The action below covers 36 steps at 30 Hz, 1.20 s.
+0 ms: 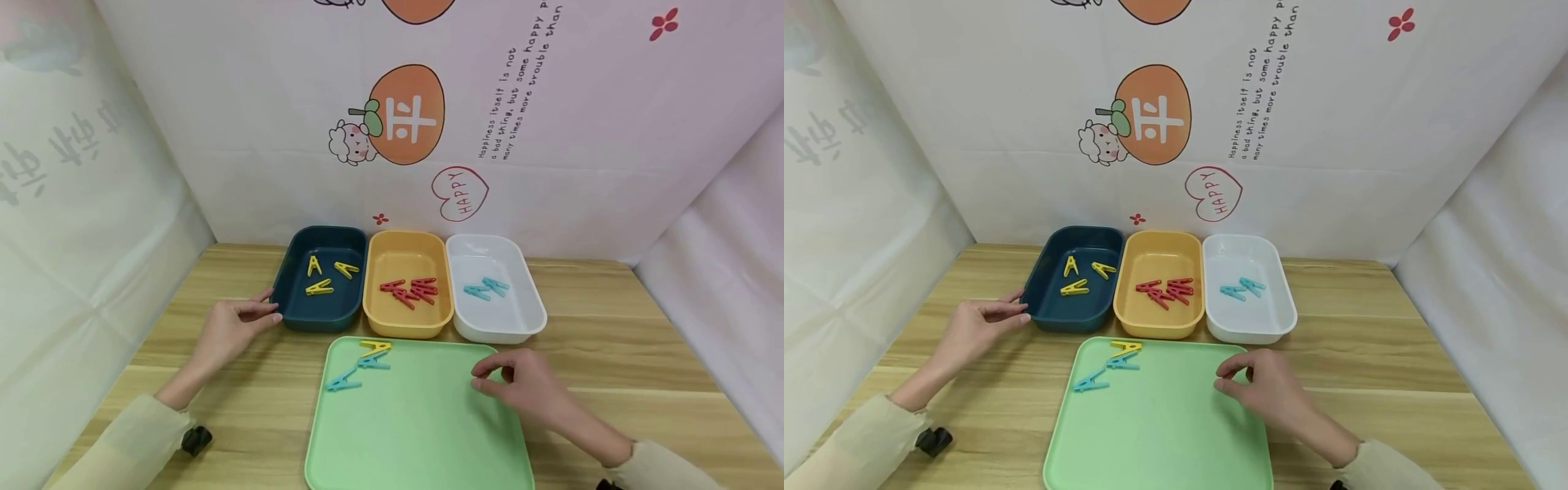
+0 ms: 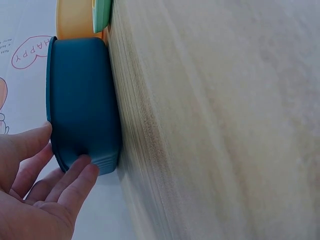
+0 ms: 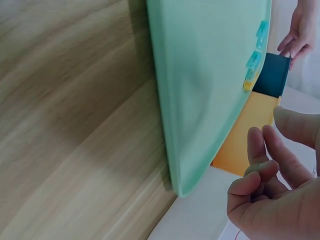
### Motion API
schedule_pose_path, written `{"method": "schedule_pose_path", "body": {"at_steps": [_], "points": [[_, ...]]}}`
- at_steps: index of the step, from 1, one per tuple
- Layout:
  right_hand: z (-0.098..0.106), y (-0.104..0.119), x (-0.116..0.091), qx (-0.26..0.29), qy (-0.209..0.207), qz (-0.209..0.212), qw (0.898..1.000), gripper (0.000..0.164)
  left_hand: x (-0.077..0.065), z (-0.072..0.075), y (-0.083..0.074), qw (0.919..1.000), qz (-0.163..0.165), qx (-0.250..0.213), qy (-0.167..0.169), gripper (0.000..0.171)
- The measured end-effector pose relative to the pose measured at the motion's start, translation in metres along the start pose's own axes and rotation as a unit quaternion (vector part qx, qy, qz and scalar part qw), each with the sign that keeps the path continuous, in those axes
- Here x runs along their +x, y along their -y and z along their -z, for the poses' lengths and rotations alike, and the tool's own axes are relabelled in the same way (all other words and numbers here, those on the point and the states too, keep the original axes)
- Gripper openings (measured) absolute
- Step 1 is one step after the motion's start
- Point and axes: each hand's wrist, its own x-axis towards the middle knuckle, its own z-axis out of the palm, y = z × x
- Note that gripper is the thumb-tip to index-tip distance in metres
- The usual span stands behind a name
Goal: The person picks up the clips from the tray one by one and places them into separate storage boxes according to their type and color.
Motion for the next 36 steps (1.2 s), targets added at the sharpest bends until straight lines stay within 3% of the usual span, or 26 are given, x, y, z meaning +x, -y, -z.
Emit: {"method": "schedule_pose_path", "body": {"at_steps": [22, 36], "points": [[-0.049, 0.035, 0.052, -0.009, 0.086, 0.068, 0.994, 0.011, 0.000, 0.000, -0.001, 1.0000, 0.002, 0.005, 0.001, 0.024], [-0.080, 0.053, 0.082, -0.016, 0.116, 0.066, 0.991, 0.025, 0.000, -0.001, -0.001, 1.0000, -0.005, 0.002, 0.001, 0.023]]}}
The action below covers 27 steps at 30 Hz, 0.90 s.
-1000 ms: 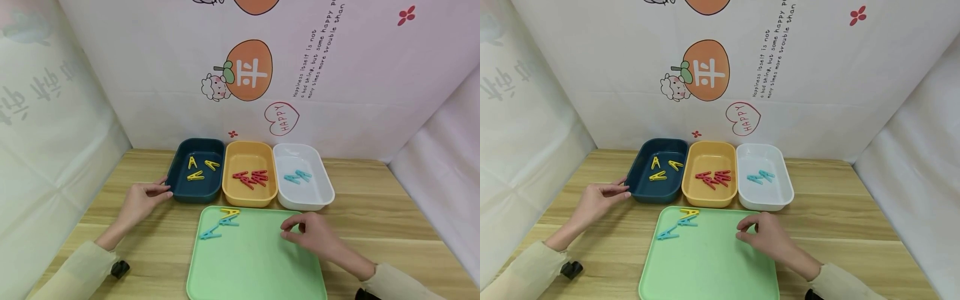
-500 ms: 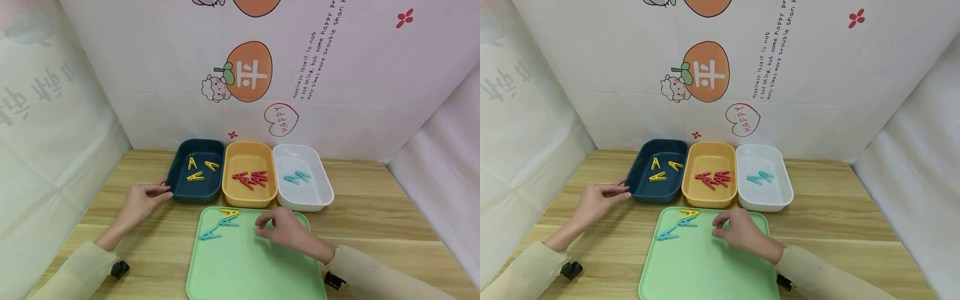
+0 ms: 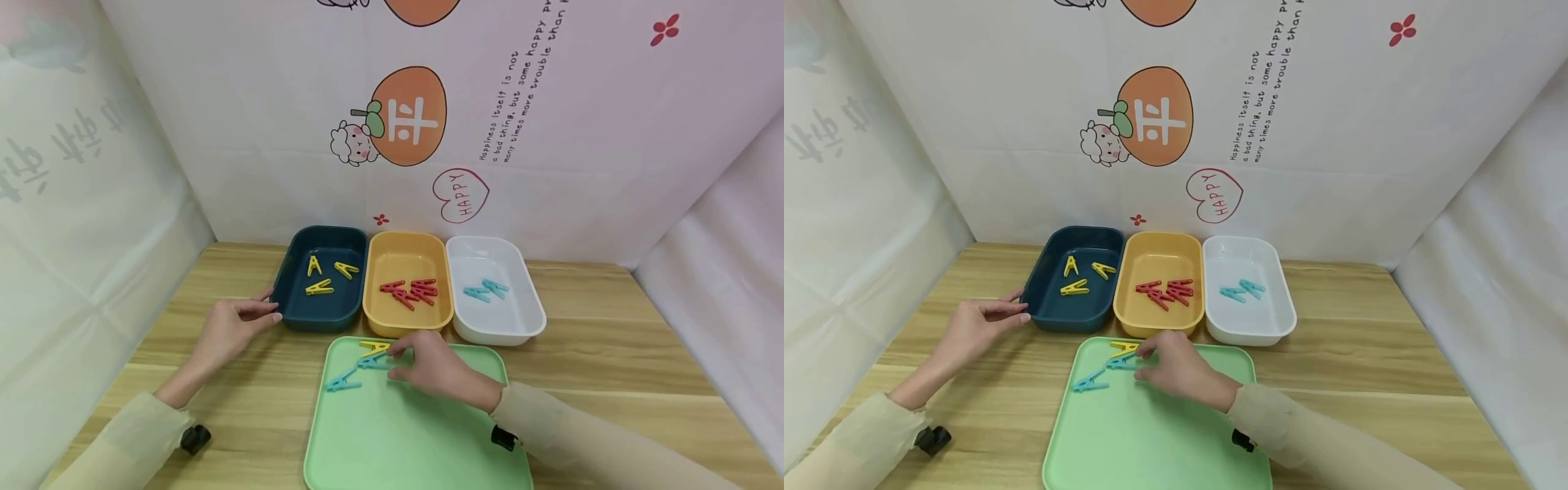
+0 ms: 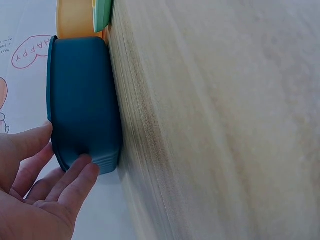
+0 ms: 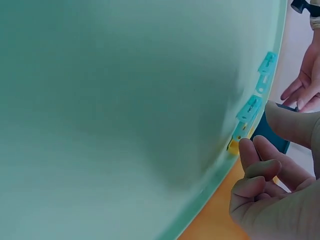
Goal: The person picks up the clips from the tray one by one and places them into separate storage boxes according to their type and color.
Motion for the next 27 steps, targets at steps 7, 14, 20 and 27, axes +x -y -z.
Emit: {"method": "schedule_pose_path", "body": {"at_steps": [7, 14, 20, 27], "points": [[-0.009, 0.002, 0.009, -0.010, 0.013, 0.008, 1.000, 0.021, -0.001, 0.001, 0.000, 1.0000, 0.001, 0.006, 0.002, 0.024], [-0.012, 0.003, 0.012, -0.015, 0.005, 0.029, 0.999, 0.007, -0.001, 0.001, 0.001, 1.0000, -0.001, 0.004, 0.000, 0.026], [-0.006, -0.003, 0.001, -0.018, 0.015, 0.005, 1.000, 0.004, 0.000, 0.001, 0.003, 1.0000, -0.004, 0.006, 0.000, 0.026], [0.009, -0.013, -0.025, -0.037, -0.013, -0.026, 0.999, 0.011, 0.001, 0.000, 0.002, 1.0000, 0.001, -0.004, 0.002, 0.026]]}}
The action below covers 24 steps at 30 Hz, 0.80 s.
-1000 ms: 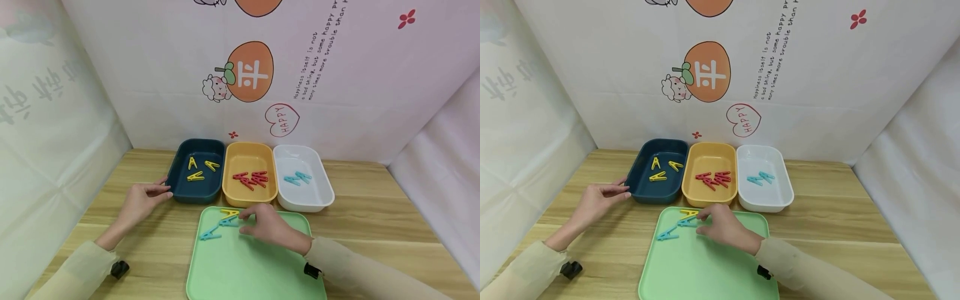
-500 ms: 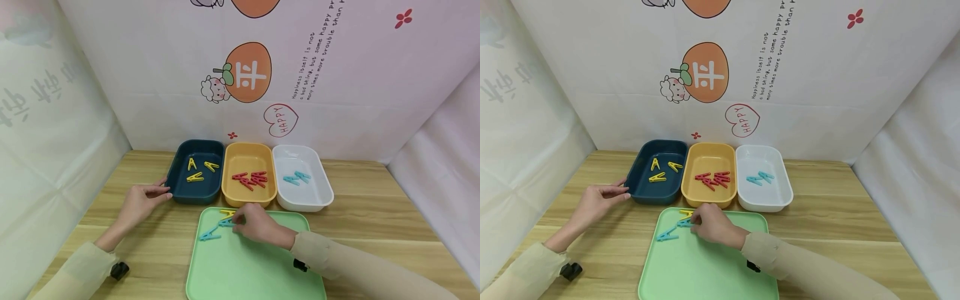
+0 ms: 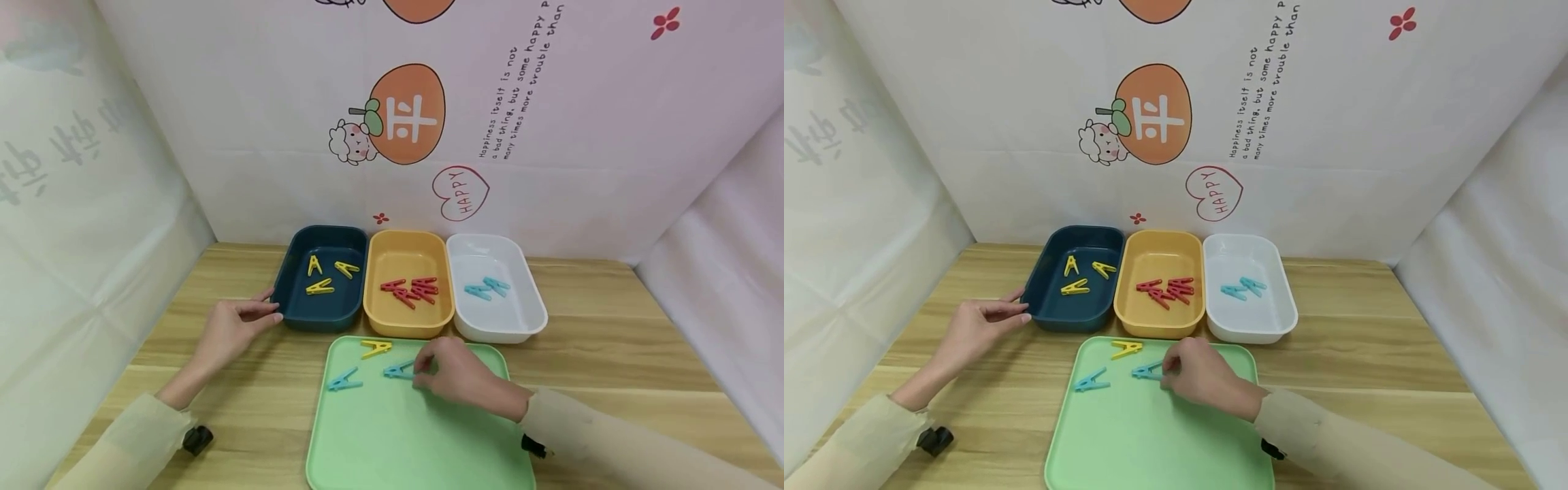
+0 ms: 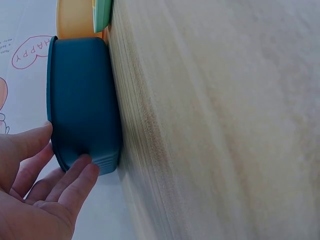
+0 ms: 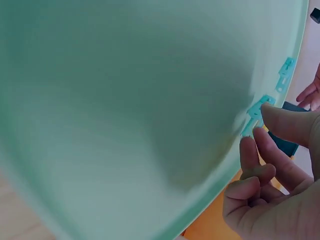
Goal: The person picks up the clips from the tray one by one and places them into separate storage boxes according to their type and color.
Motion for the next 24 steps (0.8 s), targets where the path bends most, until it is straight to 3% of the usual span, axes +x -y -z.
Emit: {"method": "schedule_pose_path", "body": {"at_steps": [4, 9, 24], "points": [[0.0030, -0.0012, -0.0035, -0.006, -0.021, 0.006, 1.000, 0.025, -0.0003, 0.0004, -0.0011, 1.0000, -0.002, 0.003, -0.001, 0.026], [-0.0004, 0.0032, 0.0007, -0.014, 0.003, -0.001, 1.000, 0.040, -0.0006, 0.0010, -0.0010, 0.9999, -0.003, 0.011, 0.001, 0.026], [0.0011, -0.0004, -0.0034, -0.031, 0.016, -0.011, 0.999, 0.029, 0.0003, 0.0010, -0.0006, 1.0000, -0.005, 0.007, 0.000, 0.025]]}}
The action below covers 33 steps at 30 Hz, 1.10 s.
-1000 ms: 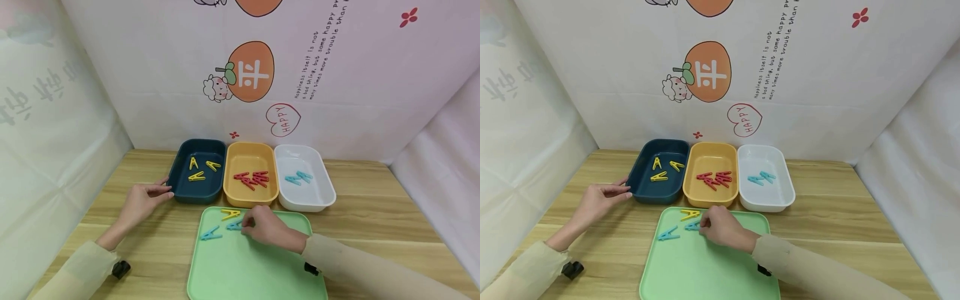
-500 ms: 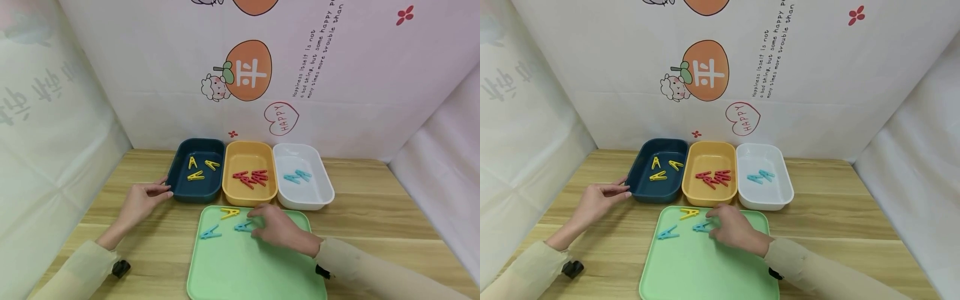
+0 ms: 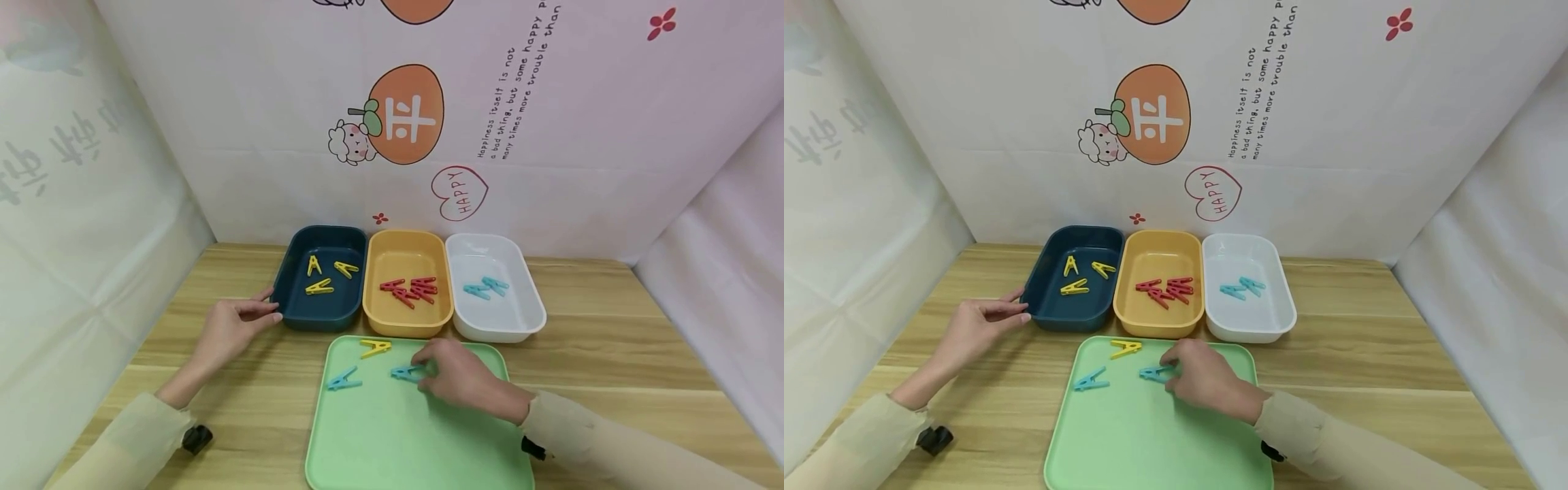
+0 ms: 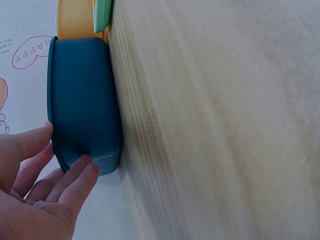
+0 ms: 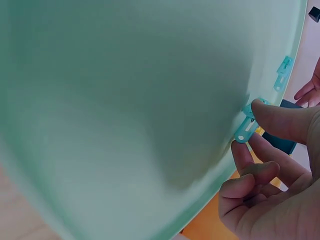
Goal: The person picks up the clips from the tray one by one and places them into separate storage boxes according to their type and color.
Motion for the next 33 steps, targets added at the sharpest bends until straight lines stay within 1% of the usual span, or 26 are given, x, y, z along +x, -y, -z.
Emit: {"method": "schedule_pose_path", "body": {"at_steps": [5, 15, 20, 28, 33], "points": [[0.002, -0.003, -0.002, -0.001, 0.001, -0.010, 1.000, 0.032, -0.001, 0.000, -0.001, 1.0000, 0.003, -0.005, -0.001, 0.025], [0.001, 0.001, -0.001, -0.013, -0.006, -0.009, 1.000, 0.029, -0.001, 0.001, -0.002, 0.9999, 0.011, 0.005, 0.002, 0.026], [0.002, -0.003, -0.005, -0.020, -0.002, -0.022, 1.000, 0.029, -0.002, 0.001, -0.003, 0.9999, 0.013, 0.004, 0.002, 0.026], [0.007, -0.010, -0.011, -0.023, -0.011, -0.057, 0.998, 0.029, 0.000, 0.000, -0.002, 1.0000, 0.008, 0.000, 0.002, 0.025], [0.009, -0.011, -0.013, -0.027, -0.013, -0.055, 0.998, 0.031, 0.000, 0.000, -0.001, 0.9999, 0.010, 0.000, 0.002, 0.025]]}}
